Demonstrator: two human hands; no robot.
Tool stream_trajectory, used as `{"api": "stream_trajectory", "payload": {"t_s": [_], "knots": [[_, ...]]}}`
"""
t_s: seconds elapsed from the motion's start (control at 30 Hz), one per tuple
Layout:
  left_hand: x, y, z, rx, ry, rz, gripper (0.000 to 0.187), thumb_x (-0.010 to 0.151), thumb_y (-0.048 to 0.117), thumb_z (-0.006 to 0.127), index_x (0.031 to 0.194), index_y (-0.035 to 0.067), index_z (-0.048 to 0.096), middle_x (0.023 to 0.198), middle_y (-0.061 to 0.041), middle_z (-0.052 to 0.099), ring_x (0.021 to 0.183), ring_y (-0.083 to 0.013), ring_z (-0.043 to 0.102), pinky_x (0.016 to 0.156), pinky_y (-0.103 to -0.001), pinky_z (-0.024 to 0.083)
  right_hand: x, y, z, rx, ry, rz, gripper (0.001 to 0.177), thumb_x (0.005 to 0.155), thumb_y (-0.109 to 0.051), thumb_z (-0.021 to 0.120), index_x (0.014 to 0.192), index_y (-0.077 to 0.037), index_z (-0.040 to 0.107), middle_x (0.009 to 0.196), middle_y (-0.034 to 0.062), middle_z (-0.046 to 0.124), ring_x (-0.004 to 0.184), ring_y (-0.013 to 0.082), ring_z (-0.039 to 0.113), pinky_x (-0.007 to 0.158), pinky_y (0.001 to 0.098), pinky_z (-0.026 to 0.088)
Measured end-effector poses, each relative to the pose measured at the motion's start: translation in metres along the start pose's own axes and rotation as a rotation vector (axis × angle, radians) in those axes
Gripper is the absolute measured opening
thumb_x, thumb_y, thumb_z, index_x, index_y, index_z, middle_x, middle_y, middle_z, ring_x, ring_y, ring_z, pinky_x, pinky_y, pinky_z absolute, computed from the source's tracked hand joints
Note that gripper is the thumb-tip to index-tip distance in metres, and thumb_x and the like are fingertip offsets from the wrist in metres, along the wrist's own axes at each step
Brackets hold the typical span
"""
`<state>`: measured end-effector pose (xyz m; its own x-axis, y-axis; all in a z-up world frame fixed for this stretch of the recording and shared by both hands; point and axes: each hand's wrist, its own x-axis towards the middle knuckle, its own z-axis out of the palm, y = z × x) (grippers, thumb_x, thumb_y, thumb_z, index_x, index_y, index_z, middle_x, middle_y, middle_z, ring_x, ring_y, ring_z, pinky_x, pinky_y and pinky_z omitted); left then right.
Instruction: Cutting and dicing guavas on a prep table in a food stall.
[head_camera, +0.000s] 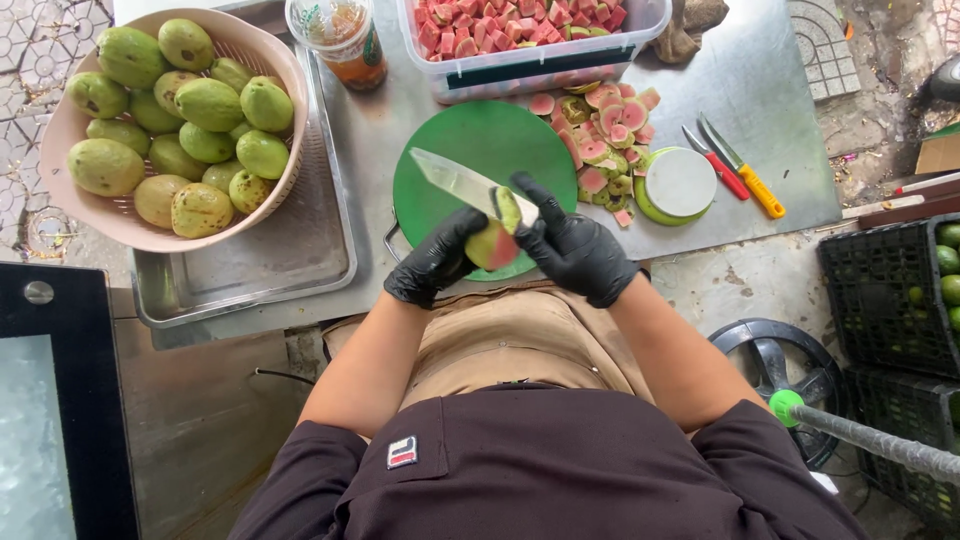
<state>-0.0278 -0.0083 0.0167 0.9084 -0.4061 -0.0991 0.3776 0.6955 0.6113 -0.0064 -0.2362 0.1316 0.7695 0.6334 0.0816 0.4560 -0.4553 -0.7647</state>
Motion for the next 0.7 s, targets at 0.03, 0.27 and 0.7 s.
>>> {"api": "stream_trajectory", "payload": {"t_s": [0.03, 0.27, 0.7], "knots": [[0.002, -0.001, -0.004, 0.000, 0.002, 0.002, 0.056, 0.102, 0.042, 0.068, 0.141, 0.004, 0.058, 0.129, -0.010, 0.066, 0.114, -0.0220, 0.065, 0.095, -0.036, 0.055, -0.001, 0.004, -0.004, 0.001, -0.002, -0.002, 0.058, 0.106, -0.035, 0.060, 0.156, -0.017, 0.036, 0.073, 0.0092, 0.067, 0.066, 0.0254, 0.070, 0.063, 0.0387, 0.053], [0.000, 0.011, 0.004, -0.082, 0.050, -0.077, 0.058, 0.100, 0.043, 0.065, 0.142, 0.005, 0.051, 0.134, -0.015, 0.065, 0.120, -0.0285, 0.066, 0.099, -0.043, 0.056, 0.007, 0.082, 0.010, 0.892, 0.040, 0.354, 0.047, 0.108, -0.045, 0.053, 0.148, -0.021, 0.052, 0.065, -0.0007, 0.047, 0.054, 0.0106, 0.043, 0.050, 0.0259, 0.034], [-0.001, 0.016, 0.022, 1.054, 0.298, 0.459, 0.089, 0.073, 0.014, 0.094, 0.143, 0.003, 0.041, 0.135, -0.011, 0.056, 0.128, -0.0235, 0.057, 0.111, -0.037, 0.048, 0.046, 0.191, -0.009, 0.906, 0.407, 0.704, 0.053, 0.102, -0.066, 0.054, 0.087, -0.015, 0.055, 0.054, -0.0012, 0.044, 0.041, 0.0127, 0.043, 0.039, 0.0288, 0.034]]}}
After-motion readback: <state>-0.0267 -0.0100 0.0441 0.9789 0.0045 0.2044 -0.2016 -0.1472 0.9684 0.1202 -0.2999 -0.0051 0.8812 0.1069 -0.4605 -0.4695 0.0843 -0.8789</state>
